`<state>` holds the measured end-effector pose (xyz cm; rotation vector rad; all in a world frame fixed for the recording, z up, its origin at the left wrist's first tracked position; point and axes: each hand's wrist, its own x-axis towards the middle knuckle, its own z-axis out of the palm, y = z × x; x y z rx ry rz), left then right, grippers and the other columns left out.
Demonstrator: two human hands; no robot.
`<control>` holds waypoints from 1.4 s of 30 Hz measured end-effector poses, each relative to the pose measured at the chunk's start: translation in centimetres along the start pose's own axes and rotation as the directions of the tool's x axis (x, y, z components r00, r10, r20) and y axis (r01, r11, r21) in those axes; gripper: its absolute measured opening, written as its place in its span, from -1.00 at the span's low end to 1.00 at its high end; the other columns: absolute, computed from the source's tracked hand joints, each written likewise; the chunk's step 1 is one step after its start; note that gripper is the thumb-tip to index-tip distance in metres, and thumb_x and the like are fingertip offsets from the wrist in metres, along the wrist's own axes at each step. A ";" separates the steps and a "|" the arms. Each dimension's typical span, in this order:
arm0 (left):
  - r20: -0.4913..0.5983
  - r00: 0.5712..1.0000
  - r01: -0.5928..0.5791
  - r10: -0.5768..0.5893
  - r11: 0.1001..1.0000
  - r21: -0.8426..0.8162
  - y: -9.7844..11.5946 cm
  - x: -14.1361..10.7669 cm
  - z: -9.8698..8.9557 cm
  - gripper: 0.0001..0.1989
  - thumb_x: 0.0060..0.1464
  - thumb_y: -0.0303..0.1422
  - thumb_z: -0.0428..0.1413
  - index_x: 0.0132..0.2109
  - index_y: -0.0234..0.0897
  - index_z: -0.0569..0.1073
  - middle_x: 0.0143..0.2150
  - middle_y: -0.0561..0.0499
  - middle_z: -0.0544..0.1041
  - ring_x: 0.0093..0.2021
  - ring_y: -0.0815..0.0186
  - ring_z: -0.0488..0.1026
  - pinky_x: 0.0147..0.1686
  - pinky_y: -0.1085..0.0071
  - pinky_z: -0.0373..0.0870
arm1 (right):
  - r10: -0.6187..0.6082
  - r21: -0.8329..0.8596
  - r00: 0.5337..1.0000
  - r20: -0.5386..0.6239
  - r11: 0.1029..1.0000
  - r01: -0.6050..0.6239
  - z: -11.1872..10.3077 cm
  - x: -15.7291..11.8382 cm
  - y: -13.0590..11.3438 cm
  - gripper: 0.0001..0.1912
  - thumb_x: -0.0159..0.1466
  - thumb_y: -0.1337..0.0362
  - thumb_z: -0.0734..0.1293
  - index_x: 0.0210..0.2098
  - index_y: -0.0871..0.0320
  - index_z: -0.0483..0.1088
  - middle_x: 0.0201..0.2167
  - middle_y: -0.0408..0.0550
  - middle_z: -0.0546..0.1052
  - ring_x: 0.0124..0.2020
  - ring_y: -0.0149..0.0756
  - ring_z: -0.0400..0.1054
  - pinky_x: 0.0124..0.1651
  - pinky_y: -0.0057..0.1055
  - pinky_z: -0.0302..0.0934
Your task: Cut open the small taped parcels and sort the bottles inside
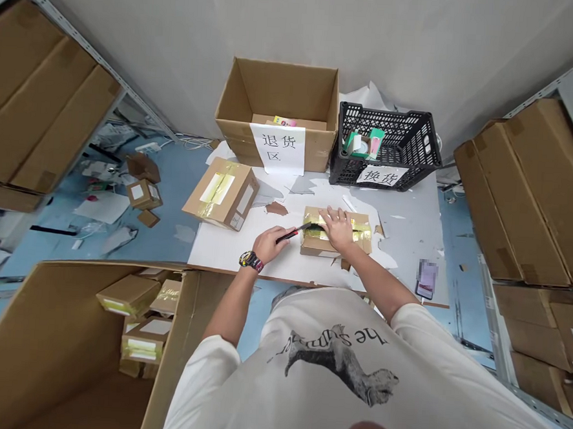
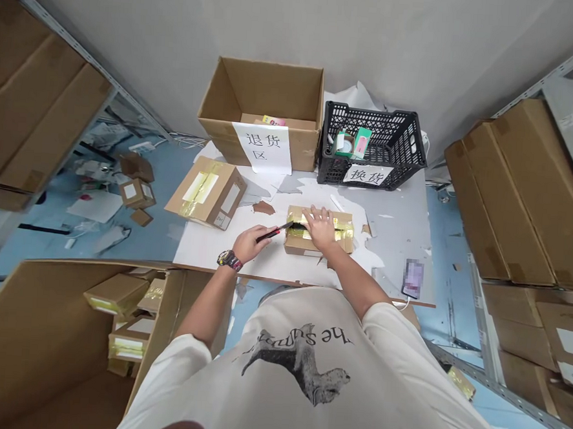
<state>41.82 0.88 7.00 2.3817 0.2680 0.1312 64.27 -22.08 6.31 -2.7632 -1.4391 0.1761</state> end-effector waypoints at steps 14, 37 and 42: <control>0.067 0.997 0.040 -0.040 0.999 0.010 -3.8 6.5 -2.4 -0.53 0.41 -0.17 0.18 0.38 0.05 0.66 0.20 -0.14 0.65 0.23 -0.05 0.56 0.24 0.16 0.49 | -0.031 0.128 0.997 0.075 0.992 0.022 -2.3 0.5 0.1 -0.40 0.63 0.07 0.20 0.59 0.04 0.31 0.60 0.16 0.35 0.52 0.23 0.24 0.55 0.12 -0.02; -0.105 0.983 0.121 -0.152 0.959 -0.257 1.3 5.5 3.3 -0.64 0.44 -0.28 0.05 0.13 -0.17 0.71 0.17 -0.18 0.70 0.24 -0.01 0.58 0.34 0.07 0.47 | 0.018 0.213 0.976 0.219 0.975 -0.066 -4.1 -5.8 3.8 -0.25 0.36 -0.17 0.58 0.37 0.07 0.46 0.28 0.20 0.59 0.36 0.27 0.33 0.53 0.28 -0.07; 0.057 0.998 0.007 0.016 0.925 -0.381 5.5 9.4 2.1 -0.61 0.38 -0.22 0.16 0.23 -0.17 0.69 0.18 -0.12 0.73 0.17 0.03 0.64 0.29 0.10 0.51 | -0.022 0.067 0.995 0.102 0.998 0.015 -5.2 -9.4 -0.1 -0.74 0.55 0.22 0.38 0.18 0.10 0.52 0.13 0.22 0.61 0.20 0.16 0.40 0.26 -0.04 0.19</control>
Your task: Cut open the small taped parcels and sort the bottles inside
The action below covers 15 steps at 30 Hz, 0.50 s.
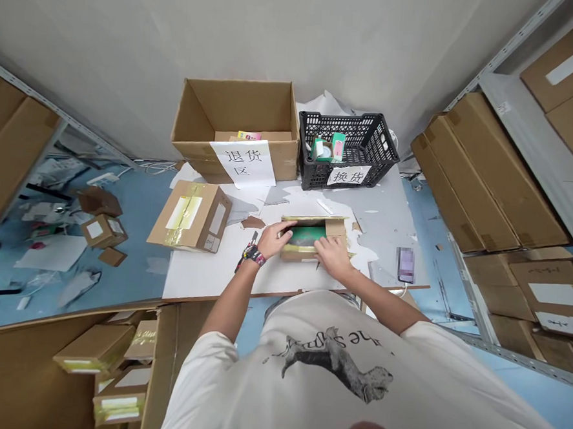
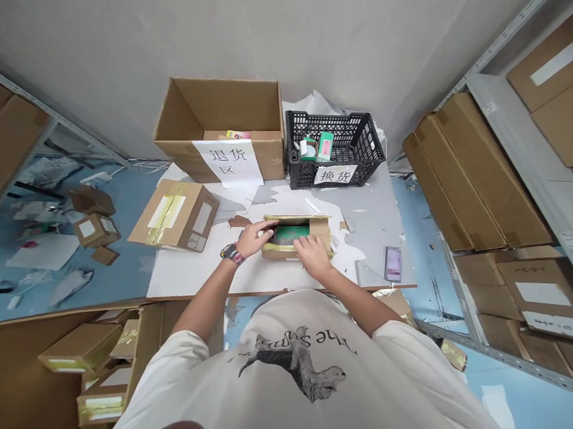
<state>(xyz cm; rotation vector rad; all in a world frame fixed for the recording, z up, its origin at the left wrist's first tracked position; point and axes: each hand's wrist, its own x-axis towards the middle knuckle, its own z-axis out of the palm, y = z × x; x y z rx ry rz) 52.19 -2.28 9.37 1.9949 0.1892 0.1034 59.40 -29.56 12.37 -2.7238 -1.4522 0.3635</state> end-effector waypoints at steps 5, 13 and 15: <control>0.148 0.985 -0.084 0.085 0.996 -0.016 -0.7 1.5 0.0 -0.61 0.39 -0.10 0.20 0.20 -0.17 0.69 0.34 -0.18 0.66 0.34 -0.05 0.57 0.37 0.00 0.45 | -0.160 0.120 0.984 0.078 0.981 0.150 0.5 -3.9 -2.5 -0.70 0.64 0.04 0.30 0.07 0.09 0.58 0.05 0.16 0.64 0.11 0.05 0.46 0.20 -0.12 0.25; 0.351 0.933 -0.239 0.082 0.870 0.431 -3.3 1.2 3.0 -0.34 0.04 -0.03 0.48 0.26 -0.12 0.68 0.25 -0.27 0.70 0.38 -0.32 0.52 0.55 -0.26 0.10 | -0.170 0.058 0.985 0.023 0.984 0.169 0.5 -0.1 -0.8 -0.66 0.58 0.05 0.37 0.16 0.09 0.61 0.17 0.19 0.65 0.41 0.16 0.30 0.60 0.21 -0.04; 0.324 0.939 -0.260 0.114 0.853 0.452 -3.6 0.9 2.7 -0.17 -0.01 0.02 0.51 0.37 -0.15 0.61 0.36 -0.32 0.62 0.48 -0.36 0.40 0.59 -0.26 0.01 | -0.135 0.036 0.989 0.065 0.991 0.133 0.1 1.2 0.3 -0.69 0.55 0.09 0.37 0.13 0.08 0.64 0.05 0.16 0.69 0.35 0.17 0.33 0.63 0.24 -0.12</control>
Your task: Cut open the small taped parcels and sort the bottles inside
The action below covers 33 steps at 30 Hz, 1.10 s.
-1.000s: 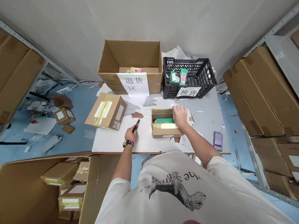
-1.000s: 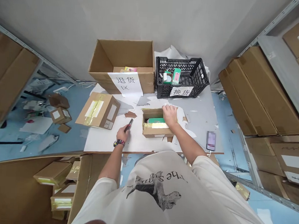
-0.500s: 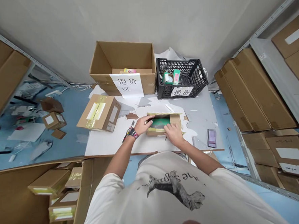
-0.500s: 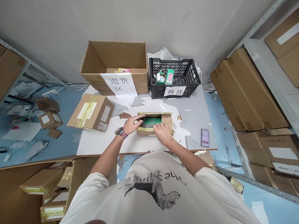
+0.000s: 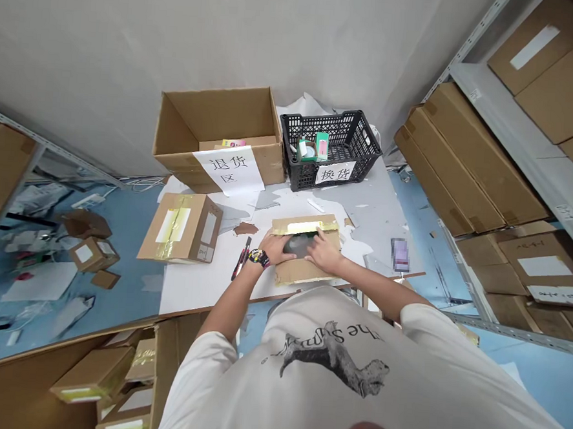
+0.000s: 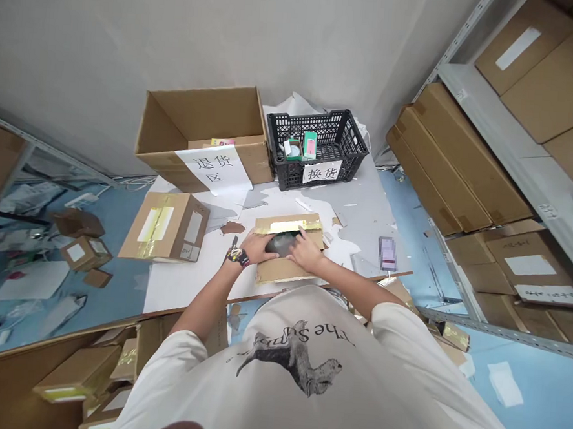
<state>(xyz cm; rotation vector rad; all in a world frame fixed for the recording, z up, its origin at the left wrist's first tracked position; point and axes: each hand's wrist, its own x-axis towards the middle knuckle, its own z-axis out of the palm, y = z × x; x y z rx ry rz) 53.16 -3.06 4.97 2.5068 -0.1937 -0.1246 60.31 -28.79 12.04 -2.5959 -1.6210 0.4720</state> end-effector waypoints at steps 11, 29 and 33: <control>-0.165 0.986 -0.042 0.025 0.994 -0.102 -1.7 -1.1 1.2 0.61 -0.24 0.21 0.59 0.74 -0.27 -0.04 0.75 -0.47 -0.14 0.72 -0.50 -0.16 0.61 -0.36 0.01 | 0.301 -0.103 0.953 -0.036 0.947 -0.303 -2.3 -0.8 6.3 -0.56 0.53 0.38 0.16 0.20 0.25 0.60 0.19 0.47 0.58 0.27 0.31 0.34 0.31 0.18 0.14; -0.213 0.977 -0.005 -0.015 0.995 -0.095 -0.7 -1.1 2.2 0.66 -0.23 0.12 0.62 0.74 -0.32 -0.17 0.75 -0.48 -0.14 0.74 -0.43 -0.19 0.65 -0.37 -0.05 | 0.209 -0.074 0.967 0.148 0.977 -0.200 4.8 12.8 0.6 -0.47 0.49 0.28 0.37 0.40 0.32 0.46 0.35 0.45 0.51 0.37 0.18 0.34 0.38 -0.02 0.26; -0.257 0.966 0.006 -0.030 0.996 -0.093 -0.4 -1.6 2.6 0.66 -0.22 0.11 0.62 0.74 -0.31 -0.19 0.75 -0.50 -0.17 0.73 -0.46 -0.22 0.63 -0.42 -0.03 | 0.096 -0.050 0.987 0.129 0.995 -0.090 6.5 12.1 0.1 -0.26 0.35 0.28 0.48 0.49 0.17 0.38 0.47 0.34 0.41 0.44 0.19 0.23 0.53 0.13 0.09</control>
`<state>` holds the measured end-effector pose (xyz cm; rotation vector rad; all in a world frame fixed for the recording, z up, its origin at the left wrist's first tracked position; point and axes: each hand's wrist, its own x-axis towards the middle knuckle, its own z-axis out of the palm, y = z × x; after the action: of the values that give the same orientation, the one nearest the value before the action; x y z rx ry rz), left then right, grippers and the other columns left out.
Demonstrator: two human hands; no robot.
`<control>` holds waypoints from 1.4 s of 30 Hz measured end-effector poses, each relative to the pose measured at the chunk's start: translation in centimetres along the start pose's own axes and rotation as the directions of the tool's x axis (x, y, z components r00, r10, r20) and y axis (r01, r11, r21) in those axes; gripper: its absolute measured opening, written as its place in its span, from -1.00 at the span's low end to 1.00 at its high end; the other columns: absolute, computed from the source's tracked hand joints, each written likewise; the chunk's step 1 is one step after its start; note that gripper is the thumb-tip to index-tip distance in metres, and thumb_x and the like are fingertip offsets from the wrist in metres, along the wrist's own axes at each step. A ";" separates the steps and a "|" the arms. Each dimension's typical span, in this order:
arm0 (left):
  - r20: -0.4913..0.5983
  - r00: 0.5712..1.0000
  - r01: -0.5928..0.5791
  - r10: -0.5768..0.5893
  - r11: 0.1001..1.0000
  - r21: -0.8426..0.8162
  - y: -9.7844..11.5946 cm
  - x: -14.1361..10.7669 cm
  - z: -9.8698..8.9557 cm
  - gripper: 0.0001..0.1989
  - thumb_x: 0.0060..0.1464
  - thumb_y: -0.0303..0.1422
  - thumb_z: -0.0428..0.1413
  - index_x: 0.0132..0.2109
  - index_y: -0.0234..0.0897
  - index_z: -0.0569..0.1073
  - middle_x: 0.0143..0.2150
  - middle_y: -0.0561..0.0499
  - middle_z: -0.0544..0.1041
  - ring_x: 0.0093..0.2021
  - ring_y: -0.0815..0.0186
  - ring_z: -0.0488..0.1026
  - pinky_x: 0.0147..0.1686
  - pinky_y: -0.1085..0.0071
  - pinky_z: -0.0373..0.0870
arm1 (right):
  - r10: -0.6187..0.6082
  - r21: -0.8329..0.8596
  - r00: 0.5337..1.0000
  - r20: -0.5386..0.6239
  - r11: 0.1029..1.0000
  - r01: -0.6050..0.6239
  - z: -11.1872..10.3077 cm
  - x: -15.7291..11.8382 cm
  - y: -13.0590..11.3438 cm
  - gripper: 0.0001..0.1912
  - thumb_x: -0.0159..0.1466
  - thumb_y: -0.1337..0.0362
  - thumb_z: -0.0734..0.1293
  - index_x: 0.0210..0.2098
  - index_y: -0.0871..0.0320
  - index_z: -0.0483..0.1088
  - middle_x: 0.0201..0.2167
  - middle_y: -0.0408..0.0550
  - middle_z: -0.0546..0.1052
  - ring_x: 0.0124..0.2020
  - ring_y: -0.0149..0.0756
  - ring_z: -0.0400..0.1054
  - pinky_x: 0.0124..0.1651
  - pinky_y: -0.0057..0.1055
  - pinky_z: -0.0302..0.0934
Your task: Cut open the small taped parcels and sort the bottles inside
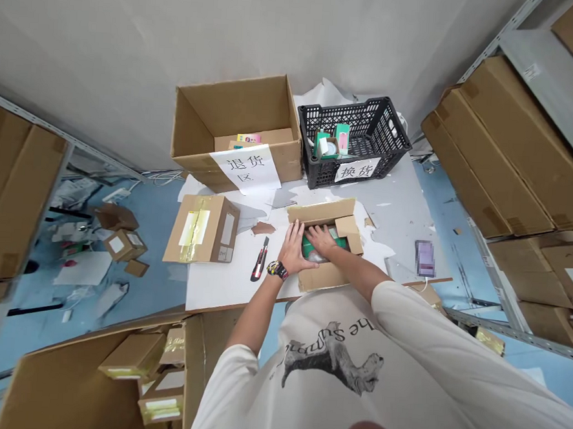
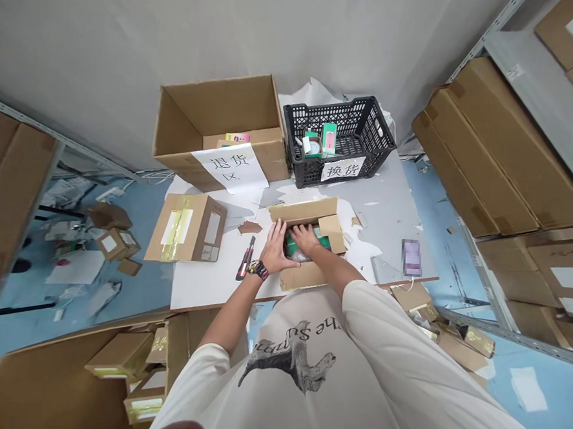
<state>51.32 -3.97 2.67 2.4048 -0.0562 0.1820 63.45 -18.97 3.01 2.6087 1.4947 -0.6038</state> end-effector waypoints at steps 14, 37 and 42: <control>-0.051 0.998 0.040 -0.035 0.994 0.098 1.0 -2.9 0.2 0.56 -0.06 0.12 0.54 0.73 -0.42 -0.21 0.72 -0.55 -0.05 0.73 -0.43 -0.18 0.63 -0.50 -0.10 | 0.172 0.359 0.965 -0.196 0.929 -0.093 -2.4 -3.2 1.2 -0.37 0.11 0.50 0.53 0.17 0.15 0.47 0.21 0.22 0.61 0.28 0.13 0.44 0.34 -0.07 0.31; -0.026 0.983 0.179 -0.180 0.937 0.301 -3.5 7.1 -2.6 -0.72 0.35 -0.11 0.23 -0.03 -0.22 0.66 0.10 -0.36 0.55 0.29 -0.25 0.43 0.29 -0.18 0.50 | 0.741 0.844 0.408 -0.534 0.436 0.313 -10.2 -20.0 6.6 -0.16 0.13 0.03 0.69 0.29 0.00 0.33 0.12 0.05 0.64 0.10 0.02 0.57 0.17 -0.05 0.52; -0.307 0.945 0.165 -0.112 0.974 0.152 -1.2 5.6 -2.5 -0.45 0.27 -0.26 0.25 0.37 -0.19 0.53 0.48 -0.36 0.42 0.65 -0.38 0.05 0.56 -0.59 -0.09 | 0.660 0.876 0.598 -0.455 0.453 0.166 -5.0 -17.1 5.2 -0.22 0.13 0.10 0.60 0.26 0.02 0.29 0.10 0.07 0.63 0.08 0.04 0.56 0.13 -0.07 0.50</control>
<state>56.67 -1.29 4.54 2.5178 0.2797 0.4992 61.70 -34.35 13.33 4.2748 0.7305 -0.1436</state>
